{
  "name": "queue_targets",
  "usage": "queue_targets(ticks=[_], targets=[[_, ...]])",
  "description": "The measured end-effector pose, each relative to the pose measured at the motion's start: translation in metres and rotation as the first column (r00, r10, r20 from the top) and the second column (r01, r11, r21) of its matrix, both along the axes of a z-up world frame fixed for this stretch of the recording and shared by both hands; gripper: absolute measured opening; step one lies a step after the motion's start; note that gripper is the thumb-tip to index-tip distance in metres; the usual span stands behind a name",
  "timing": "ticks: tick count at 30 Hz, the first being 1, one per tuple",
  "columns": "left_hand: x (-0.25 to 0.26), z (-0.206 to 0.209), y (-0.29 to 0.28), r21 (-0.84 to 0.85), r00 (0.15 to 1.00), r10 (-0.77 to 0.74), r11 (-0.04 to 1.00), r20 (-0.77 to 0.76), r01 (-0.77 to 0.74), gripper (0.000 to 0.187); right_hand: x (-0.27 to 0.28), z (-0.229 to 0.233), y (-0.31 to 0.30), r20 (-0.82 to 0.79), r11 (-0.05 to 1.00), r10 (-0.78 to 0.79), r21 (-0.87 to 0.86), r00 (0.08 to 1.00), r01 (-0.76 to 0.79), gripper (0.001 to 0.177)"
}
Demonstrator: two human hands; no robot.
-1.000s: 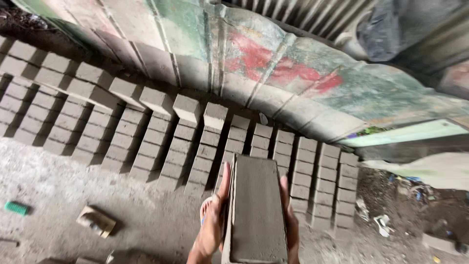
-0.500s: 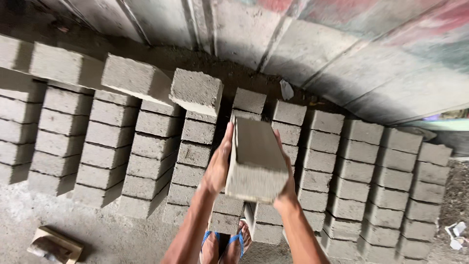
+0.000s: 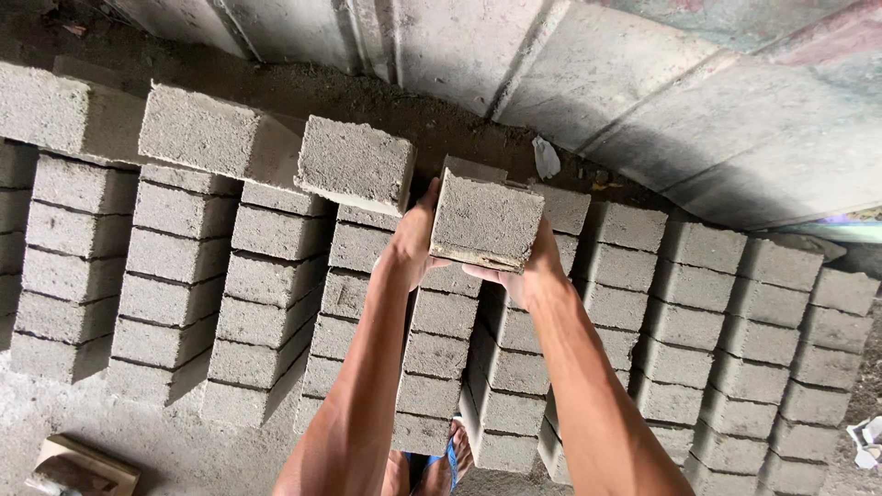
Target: The person fills a manual brick-making mold with a sand and cement mixture using small metal scrapers, compresses the mixture with a hand-operated lever, and then removes and stacks the finished bricks.
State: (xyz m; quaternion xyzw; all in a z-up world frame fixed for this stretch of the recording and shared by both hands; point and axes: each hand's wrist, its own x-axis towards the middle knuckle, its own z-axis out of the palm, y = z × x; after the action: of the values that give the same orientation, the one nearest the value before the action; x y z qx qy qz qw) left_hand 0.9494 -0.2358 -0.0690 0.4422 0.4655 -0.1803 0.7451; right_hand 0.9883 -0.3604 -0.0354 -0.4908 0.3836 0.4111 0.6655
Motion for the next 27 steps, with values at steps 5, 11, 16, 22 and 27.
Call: queue_targets(ticks=[5,11,16,22,27], targets=[[0.004,0.011,0.002,0.002,0.995,-0.083,0.997,-0.052,0.083,0.075,0.005,-0.006,0.000,-0.014,0.999,0.026,-0.019,1.000,-0.026,0.064],[0.011,0.028,0.001,0.015,0.991,-0.115,0.993,-0.061,0.116,0.074,0.008,-0.010,0.000,-0.041,1.000,0.008,-0.023,0.999,-0.009,0.062],[0.011,0.011,-0.001,0.015,0.992,-0.100,0.995,-0.074,0.102,0.076,0.011,0.003,0.005,-0.048,1.000,-0.001,-0.031,0.999,0.000,0.060],[0.020,0.025,-0.003,0.021,0.984,-0.120,0.992,-0.128,0.123,0.074,0.016,0.011,0.005,-0.094,1.000,-0.027,0.013,0.995,0.028,0.067],[0.022,0.028,-0.006,0.047,0.984,-0.078,0.995,-0.163,0.087,0.072,0.016,0.008,0.000,-0.101,0.999,-0.033,0.040,0.994,0.037,0.068]])
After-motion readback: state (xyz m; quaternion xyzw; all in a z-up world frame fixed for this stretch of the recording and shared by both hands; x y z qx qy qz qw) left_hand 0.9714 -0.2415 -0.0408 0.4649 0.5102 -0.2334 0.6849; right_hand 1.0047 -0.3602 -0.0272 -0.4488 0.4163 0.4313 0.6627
